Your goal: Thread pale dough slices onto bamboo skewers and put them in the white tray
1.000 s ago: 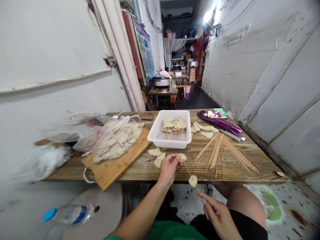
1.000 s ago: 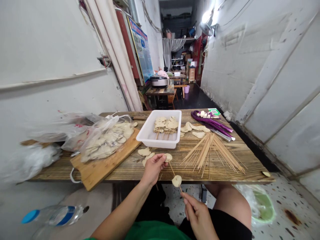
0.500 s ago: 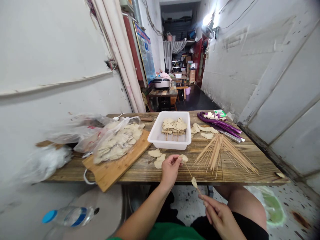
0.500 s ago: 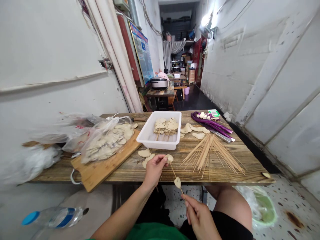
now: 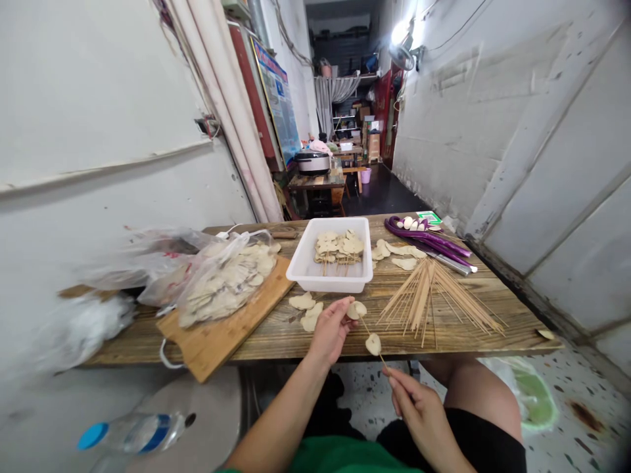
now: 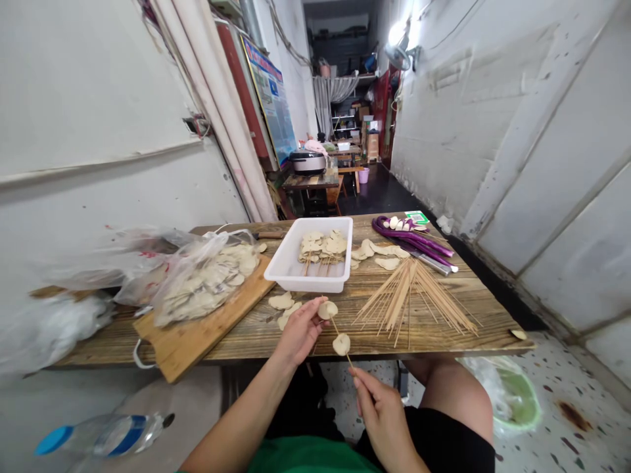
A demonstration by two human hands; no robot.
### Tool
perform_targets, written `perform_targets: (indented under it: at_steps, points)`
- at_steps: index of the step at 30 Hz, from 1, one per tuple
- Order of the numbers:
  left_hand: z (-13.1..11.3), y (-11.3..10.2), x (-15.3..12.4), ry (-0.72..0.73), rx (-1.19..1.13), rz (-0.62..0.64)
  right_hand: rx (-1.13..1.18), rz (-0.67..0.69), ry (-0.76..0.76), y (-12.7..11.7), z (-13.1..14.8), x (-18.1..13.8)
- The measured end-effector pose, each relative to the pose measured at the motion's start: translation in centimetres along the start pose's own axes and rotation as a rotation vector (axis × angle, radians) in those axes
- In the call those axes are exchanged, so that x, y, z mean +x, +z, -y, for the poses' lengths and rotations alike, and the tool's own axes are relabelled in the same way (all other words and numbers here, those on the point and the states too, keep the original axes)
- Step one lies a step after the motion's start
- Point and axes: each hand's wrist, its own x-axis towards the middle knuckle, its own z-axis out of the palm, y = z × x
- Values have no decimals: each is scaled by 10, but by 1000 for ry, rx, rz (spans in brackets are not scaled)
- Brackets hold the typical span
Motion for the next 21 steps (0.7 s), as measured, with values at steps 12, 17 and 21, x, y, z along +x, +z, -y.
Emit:
perform_targets:
  at_steps: [12, 17, 21]
  points:
    - [3, 3, -5, -98, 40, -57, -104, -59, -91, 18, 1, 7]
    - [10, 7, -11, -113, 59, -48, -144, -124, -124, 19, 4, 11]
    - [27, 15, -20, -87, 75, -12, -140, -154, -140, 19, 6, 16]
